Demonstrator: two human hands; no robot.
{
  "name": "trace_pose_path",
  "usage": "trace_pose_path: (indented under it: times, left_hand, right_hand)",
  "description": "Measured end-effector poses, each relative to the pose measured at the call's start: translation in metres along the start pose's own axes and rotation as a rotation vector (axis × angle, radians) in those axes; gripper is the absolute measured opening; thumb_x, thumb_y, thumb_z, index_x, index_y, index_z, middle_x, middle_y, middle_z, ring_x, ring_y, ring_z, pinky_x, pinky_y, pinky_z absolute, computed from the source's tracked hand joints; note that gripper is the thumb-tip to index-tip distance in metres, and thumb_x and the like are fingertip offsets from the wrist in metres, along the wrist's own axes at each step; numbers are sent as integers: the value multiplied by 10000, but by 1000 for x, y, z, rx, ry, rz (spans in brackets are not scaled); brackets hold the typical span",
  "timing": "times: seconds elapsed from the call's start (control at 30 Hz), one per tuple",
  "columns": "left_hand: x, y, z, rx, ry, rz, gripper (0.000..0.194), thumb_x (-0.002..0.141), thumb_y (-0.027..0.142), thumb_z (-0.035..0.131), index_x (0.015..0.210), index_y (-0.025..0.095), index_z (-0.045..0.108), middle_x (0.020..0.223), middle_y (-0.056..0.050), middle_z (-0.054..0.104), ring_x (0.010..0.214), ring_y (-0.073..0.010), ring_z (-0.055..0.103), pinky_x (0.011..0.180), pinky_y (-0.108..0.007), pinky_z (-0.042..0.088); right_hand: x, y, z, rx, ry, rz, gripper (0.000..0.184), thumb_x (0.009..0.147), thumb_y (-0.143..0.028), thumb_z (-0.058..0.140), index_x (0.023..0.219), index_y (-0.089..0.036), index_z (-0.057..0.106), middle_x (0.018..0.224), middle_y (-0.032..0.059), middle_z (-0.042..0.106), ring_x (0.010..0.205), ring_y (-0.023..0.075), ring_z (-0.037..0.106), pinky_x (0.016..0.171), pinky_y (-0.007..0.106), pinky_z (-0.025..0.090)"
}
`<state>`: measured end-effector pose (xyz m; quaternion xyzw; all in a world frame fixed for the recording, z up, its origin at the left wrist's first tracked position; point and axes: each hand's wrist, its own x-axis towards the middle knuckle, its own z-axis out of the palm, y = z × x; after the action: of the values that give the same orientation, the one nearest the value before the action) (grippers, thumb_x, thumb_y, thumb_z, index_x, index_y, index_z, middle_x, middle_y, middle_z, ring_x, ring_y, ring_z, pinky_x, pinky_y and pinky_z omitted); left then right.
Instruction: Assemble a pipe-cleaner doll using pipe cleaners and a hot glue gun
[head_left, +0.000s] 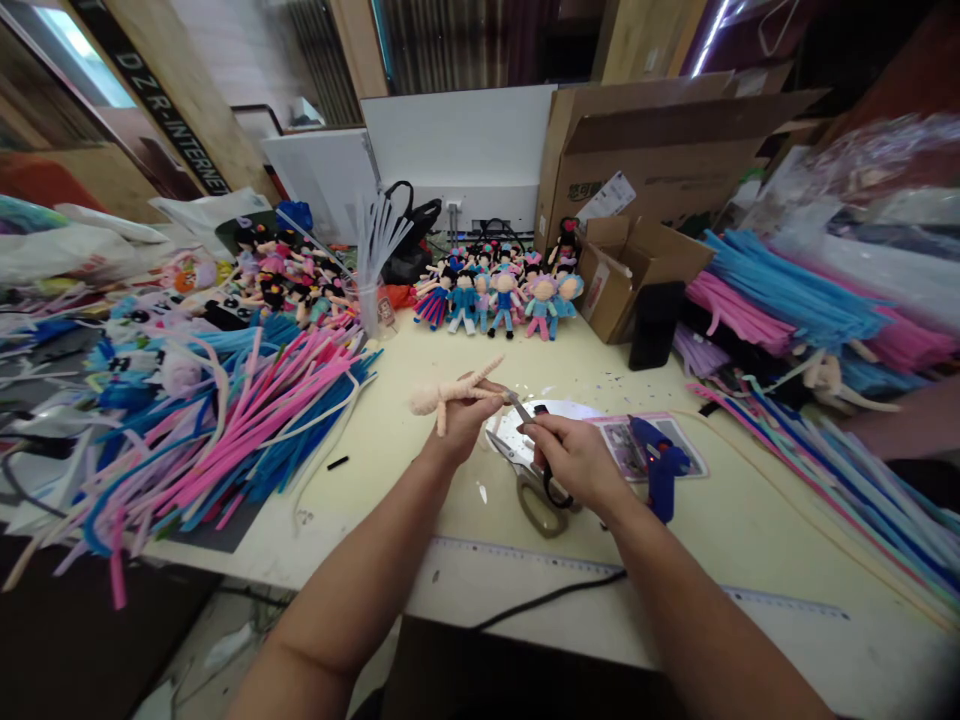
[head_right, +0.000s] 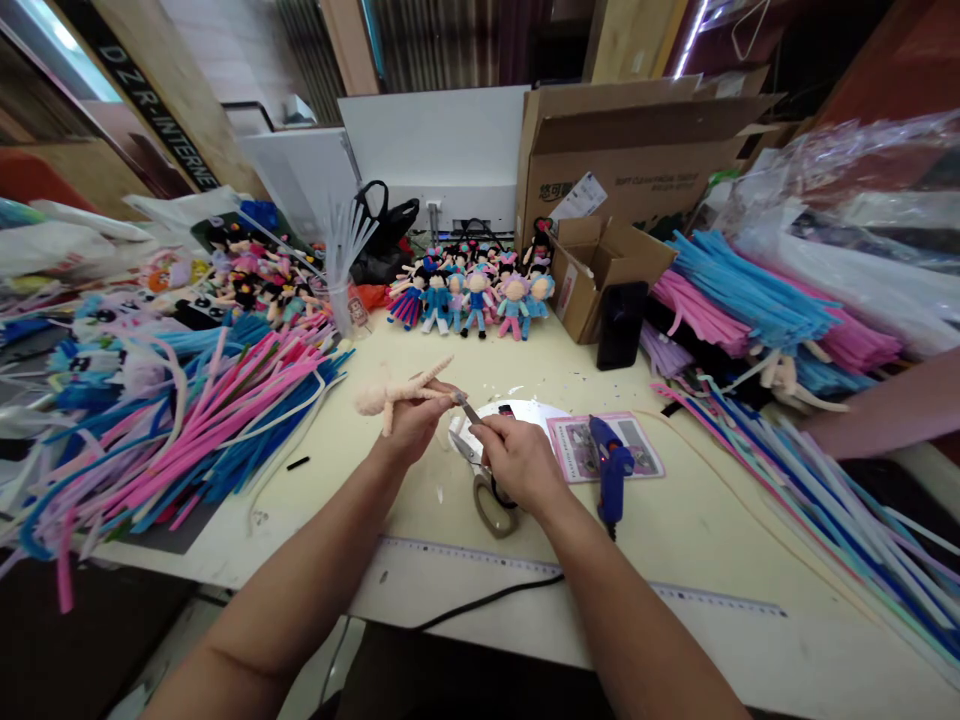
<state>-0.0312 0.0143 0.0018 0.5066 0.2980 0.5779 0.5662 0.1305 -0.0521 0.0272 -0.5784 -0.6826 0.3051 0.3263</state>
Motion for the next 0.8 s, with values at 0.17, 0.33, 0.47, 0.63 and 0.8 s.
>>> trace_pose_path:
  times: [0.17,0.33,0.47,0.63,0.8]
  left_hand:
    - [0,-2,0,32,-4,20,104,629,276,766,598,190,717,734,-57,683,767,-195,631,778,-355,493]
    - [-1,-4,-1,60,3,46,80,643,251,751,596,197,716,743,-49,678,760,-188,625,767,-345,491]
    - [0,-4,-1,102,13,48,69,659,241,739,613,193,722,730,-43,671,759,-182,617,763,-339,482]
    - [2,-2,0,142,48,-6,70,647,259,747,661,190,737,718,-40,672,752,-180,608,736,-323,470]
    - [2,-2,-1,132,70,-20,70,647,254,739,651,185,727,697,-30,659,736,-171,594,719,-312,457]
  right_hand:
    - [1,4,1,97,-43,50,356,874,-392,462,614,-198,610,541,-25,601,507,114,527,533,235,374]
    - [2,6,2,107,-27,61,355,865,-394,468,619,-195,628,532,-19,599,507,115,529,543,235,389]
    - [4,7,1,250,-54,103,333,862,-417,465,773,-177,679,510,-30,556,477,113,507,528,237,399]
    - [4,8,-2,337,-3,79,377,894,-440,418,946,-158,662,508,-48,485,455,111,462,483,228,374]
    - [-1,6,5,-102,134,-84,277,918,-348,413,930,-195,644,690,12,633,618,148,565,584,248,366]
